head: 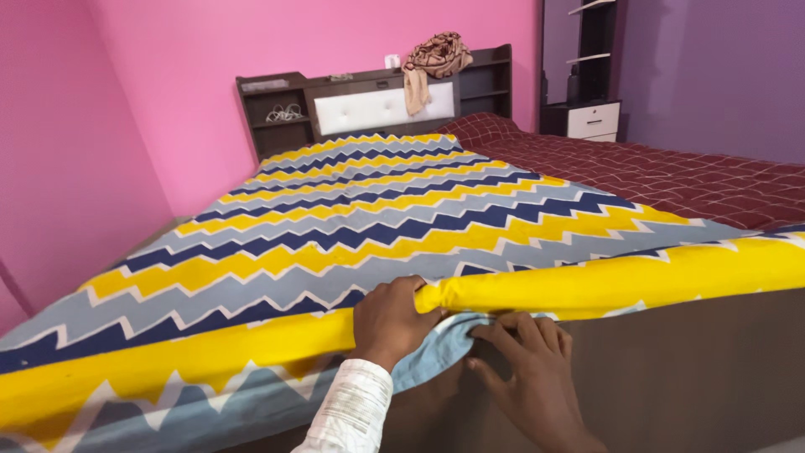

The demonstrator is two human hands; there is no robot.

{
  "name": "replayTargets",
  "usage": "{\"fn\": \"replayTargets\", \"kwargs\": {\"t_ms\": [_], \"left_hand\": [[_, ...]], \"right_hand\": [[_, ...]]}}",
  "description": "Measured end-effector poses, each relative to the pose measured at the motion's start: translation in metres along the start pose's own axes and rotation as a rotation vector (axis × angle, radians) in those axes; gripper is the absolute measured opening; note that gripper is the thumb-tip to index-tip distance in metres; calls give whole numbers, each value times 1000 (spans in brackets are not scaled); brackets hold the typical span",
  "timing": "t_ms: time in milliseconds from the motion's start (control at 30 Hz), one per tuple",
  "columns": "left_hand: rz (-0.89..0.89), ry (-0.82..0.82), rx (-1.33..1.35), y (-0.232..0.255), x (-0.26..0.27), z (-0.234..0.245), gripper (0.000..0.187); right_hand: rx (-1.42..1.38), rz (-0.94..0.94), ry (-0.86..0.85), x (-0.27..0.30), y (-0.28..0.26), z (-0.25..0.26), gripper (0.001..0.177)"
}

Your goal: The person folds a patterned bed sheet on a bed by hand. They repeatedly roll and tuck the edge of the sheet to create a neat fold along the side of the bed.

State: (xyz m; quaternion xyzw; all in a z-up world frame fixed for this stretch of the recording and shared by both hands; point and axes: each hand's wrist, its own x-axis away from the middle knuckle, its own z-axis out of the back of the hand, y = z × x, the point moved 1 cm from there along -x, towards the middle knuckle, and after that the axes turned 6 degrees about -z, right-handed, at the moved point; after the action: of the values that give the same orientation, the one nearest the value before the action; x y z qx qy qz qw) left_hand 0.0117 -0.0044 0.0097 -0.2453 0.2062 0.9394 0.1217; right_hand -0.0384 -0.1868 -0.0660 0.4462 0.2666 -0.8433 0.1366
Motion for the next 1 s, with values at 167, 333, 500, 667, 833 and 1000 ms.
{"fn": "replayTargets", "kwargs": {"t_ms": [167,333,500,667,833,1000], "left_hand": [[-24,-144,-23,3,-13,8,48],[-59,-206,-4,-2,-2,13,65],[-161,-78,190,-8,9,28,65],[-195,-93,31,-3,6,18,65],[-109,-158,-49,-3,-6,4,65],[-107,-189,-15,-10,-12,10,65]], "right_hand": [[-48,17,88,0,5,-10,26],[-184,20,85,7,8,-20,21],[-194,125,79,10,12,-11,22],[-318,-106,-113,0,19,5,17],[-392,-220,-247,-5,27,23,11],[-135,-117,-117,-16,8,18,22]]}}
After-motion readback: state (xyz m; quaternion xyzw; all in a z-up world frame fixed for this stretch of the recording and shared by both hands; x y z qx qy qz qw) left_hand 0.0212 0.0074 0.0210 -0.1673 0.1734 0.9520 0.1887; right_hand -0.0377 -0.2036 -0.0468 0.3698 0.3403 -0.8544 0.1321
